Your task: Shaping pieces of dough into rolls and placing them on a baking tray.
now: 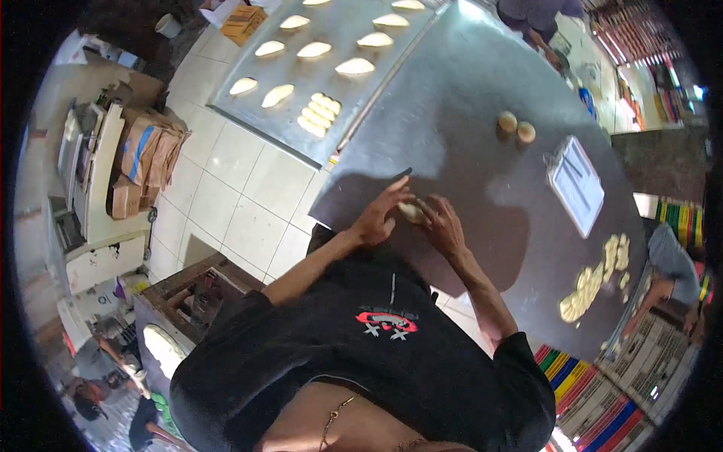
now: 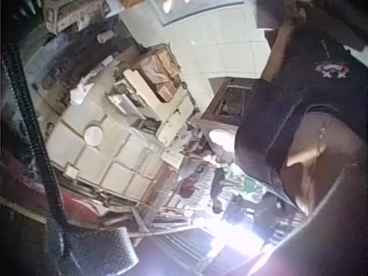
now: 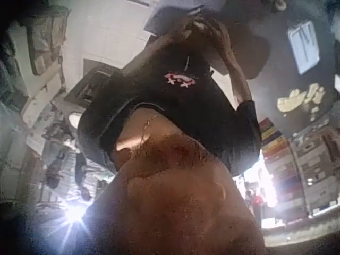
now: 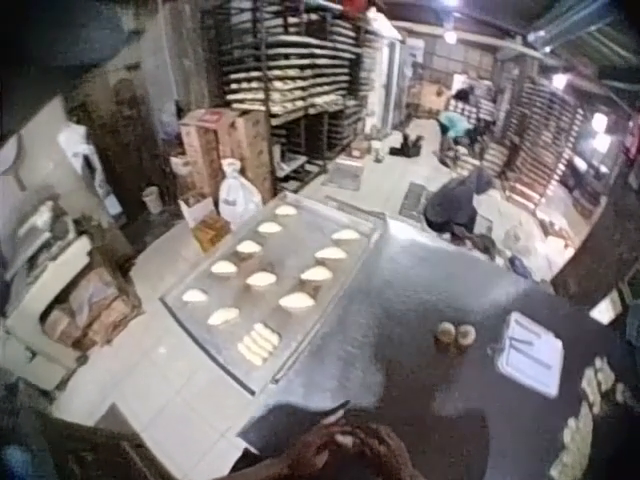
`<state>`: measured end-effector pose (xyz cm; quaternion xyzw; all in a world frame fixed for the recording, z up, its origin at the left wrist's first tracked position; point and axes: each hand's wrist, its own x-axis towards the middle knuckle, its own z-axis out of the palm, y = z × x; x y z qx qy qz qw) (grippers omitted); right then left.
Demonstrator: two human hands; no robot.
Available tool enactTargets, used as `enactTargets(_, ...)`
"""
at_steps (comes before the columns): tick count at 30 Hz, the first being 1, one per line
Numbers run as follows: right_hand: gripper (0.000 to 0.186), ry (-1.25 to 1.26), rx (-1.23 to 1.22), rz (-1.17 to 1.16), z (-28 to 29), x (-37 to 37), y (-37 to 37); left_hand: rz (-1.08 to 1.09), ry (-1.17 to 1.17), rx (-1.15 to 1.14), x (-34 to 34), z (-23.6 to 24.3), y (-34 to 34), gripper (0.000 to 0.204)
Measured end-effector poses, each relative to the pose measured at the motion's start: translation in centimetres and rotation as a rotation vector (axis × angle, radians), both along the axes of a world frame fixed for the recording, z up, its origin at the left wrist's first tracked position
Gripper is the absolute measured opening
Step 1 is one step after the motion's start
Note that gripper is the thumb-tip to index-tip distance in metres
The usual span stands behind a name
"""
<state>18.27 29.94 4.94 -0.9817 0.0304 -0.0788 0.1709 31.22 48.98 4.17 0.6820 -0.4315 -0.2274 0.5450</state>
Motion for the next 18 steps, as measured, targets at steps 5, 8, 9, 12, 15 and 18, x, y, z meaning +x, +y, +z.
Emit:
enactTargets(5,0.048,0.732,1.155,0.147,0.6,7.2,-4.8,0.242,0.073,0.028,6.0,3.2,4.5,0.05)
enactTargets(8,0.047,0.811,1.773,-0.072,1.4,15.2,-6.4,0.442,0.151,-0.019,10.4,2.7,6.6,0.041)
enactTargets(9,0.049,0.739,1.765,-0.047,1.8,18.7,-6.8,0.534,0.198,-0.032,12.0,2.2,7.3,0.04)
enactTargets(12,0.054,0.463,1.395,0.104,3.8,30.7,-8.8,0.607,0.206,-0.026,16.6,2.1,8.7,0.038)
enactTargets(15,0.053,0.06,1.111,0.135,8.2,42.9,-9.9,0.661,0.187,0.039,20.6,0.8,9.8,0.033)
enactTargets(18,0.05,-0.059,0.998,0.207,6.9,55.4,-15.3,0.683,0.192,0.105,23.5,1.9,11.3,0.027)
